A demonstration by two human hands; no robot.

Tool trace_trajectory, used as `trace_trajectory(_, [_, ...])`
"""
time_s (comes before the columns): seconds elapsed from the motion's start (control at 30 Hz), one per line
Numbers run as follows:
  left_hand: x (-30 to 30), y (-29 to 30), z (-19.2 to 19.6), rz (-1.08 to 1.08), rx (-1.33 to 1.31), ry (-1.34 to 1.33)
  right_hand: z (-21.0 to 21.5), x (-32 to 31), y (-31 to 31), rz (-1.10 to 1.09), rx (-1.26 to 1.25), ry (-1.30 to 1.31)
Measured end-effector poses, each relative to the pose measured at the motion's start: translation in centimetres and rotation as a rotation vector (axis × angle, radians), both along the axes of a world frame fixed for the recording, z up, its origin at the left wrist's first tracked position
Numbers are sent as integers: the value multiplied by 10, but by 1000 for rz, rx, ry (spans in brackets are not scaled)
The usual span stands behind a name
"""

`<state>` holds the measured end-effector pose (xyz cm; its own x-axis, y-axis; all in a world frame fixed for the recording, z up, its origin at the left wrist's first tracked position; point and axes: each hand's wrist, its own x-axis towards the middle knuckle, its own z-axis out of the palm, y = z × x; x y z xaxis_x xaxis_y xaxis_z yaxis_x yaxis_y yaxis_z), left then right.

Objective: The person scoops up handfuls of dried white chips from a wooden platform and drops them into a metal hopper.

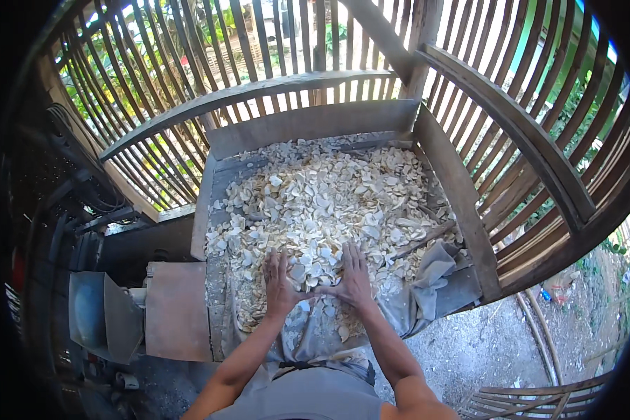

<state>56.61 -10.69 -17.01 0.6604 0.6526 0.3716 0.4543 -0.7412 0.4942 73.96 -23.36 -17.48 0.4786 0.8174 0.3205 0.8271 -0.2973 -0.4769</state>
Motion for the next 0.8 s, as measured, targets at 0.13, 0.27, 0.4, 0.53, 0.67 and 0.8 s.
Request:
trace_trajectory(0.13, [19, 21, 5, 15, 39, -42, 6, 17, 32, 43, 65, 130])
trace_trajectory(0.27, [40, 37, 13, -29, -42, -278, 4, 24, 63, 57, 177, 102])
trace_trajectory(0.4, [68, 41, 21, -58, -225, -539, 12, 23, 79, 28, 263, 227])
trace_trajectory(0.53, [94, 39, 19, 34, -386, -773, 25, 19, 98, 44, 361, 510])
trace_trajectory(0.67, [117, 18, 55, 171, -706, -949, 24, 26, 106, 65, 493, 753])
trace_trajectory(0.8, [123, 22, 56, 155, -673, -1027, 22, 24, 112, 101, 682, 902])
